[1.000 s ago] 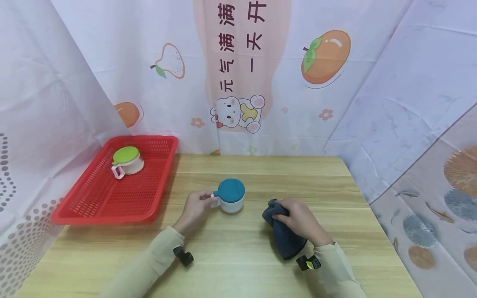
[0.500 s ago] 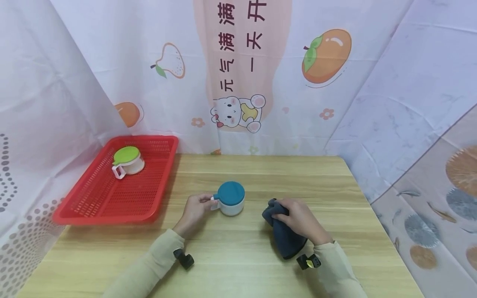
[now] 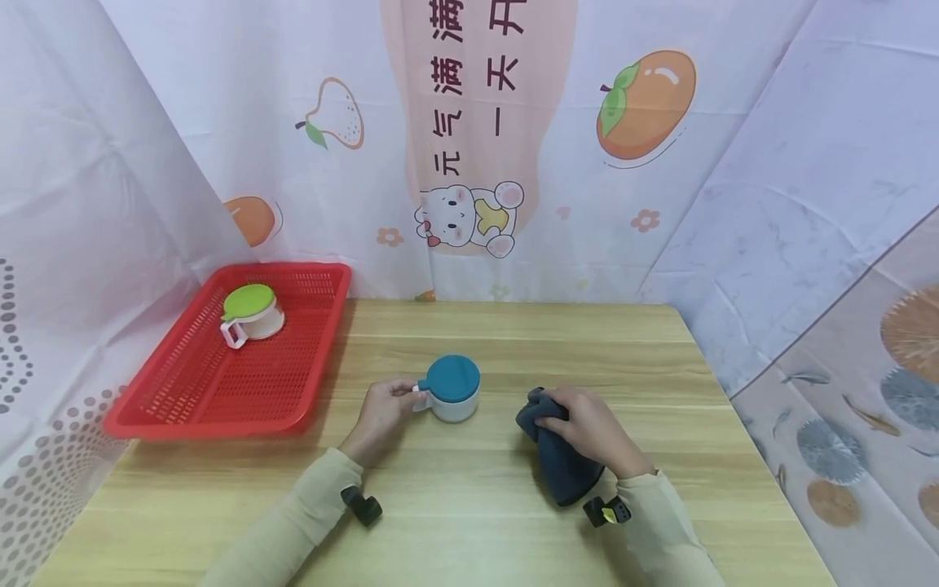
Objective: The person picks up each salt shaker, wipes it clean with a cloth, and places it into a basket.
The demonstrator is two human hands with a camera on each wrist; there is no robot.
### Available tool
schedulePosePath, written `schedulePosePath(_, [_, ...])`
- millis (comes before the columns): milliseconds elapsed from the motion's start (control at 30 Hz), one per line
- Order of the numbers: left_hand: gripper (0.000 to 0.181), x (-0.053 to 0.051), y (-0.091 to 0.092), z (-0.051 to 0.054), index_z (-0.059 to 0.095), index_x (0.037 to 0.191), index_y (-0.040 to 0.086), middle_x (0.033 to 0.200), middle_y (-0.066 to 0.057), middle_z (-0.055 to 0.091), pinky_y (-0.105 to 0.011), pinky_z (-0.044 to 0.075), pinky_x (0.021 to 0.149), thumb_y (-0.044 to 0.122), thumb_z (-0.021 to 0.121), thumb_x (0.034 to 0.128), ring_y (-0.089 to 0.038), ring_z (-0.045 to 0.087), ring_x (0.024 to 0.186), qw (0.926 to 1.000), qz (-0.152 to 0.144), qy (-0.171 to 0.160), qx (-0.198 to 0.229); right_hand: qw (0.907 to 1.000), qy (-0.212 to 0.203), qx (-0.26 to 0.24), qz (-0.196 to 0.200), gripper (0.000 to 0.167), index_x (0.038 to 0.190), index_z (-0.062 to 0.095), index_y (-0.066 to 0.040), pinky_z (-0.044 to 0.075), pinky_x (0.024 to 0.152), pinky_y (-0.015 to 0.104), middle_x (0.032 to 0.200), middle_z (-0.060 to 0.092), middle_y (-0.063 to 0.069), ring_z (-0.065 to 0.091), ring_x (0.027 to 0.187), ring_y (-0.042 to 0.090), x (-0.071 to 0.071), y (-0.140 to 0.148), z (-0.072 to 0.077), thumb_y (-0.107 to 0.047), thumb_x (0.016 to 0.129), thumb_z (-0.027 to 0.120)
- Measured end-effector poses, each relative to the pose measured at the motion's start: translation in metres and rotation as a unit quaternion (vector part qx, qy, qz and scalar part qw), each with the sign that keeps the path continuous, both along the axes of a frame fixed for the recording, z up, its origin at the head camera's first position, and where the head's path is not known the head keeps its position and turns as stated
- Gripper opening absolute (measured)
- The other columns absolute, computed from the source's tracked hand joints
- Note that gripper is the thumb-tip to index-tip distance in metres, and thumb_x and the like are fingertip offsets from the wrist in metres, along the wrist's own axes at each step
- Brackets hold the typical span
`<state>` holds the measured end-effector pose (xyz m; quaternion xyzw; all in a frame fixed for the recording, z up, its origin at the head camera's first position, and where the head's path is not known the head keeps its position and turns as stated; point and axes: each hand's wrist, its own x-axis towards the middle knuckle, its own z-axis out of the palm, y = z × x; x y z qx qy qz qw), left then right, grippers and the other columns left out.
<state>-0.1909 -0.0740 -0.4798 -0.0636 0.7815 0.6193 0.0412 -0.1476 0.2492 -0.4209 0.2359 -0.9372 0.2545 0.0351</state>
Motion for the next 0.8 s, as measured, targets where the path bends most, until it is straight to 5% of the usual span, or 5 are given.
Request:
schedulePosePath(367, [0.021, -0.0002, -0.0004, 0.0044, 0.072, 0.104, -0.001, 0.098, -0.012, 0.072, -0.023, 0.053, 0.069, 0.011, 0.072, 0.0867, -0.013, 0.064, 0.083, 0.999, 0.008, -0.043, -0.01, 0.9999, 0.003, -0.01, -0.002, 0.028, 0.113, 0.07, -0.012, 0.055, 0.077, 0.034, 0.101, 0.073, 0.0, 0.068, 0.092, 0.018, -0.0002, 0.0029, -0.0015, -0.016, 0.086, 0.073])
schedulePosePath(800, [0.026, -0.0001, -0.0031, 0.0041, 0.07, 0.109, -0.001, 0.101, -0.014, 0.072, -0.026, 0.053, 0.071, 0.01, 0.073, 0.0857, -0.012, 0.063, 0.084, 0.9993, 0.012, -0.035, 0.011, 0.9991, 0.032, -0.027, -0.008, 0.033, 0.116, 0.07, -0.007, 0.055, 0.082, 0.043, 0.106, 0.073, 0.007, 0.069, 0.097, 0.026, -0.0058, -0.0007, 0.0023, -0.014, 0.085, 0.074])
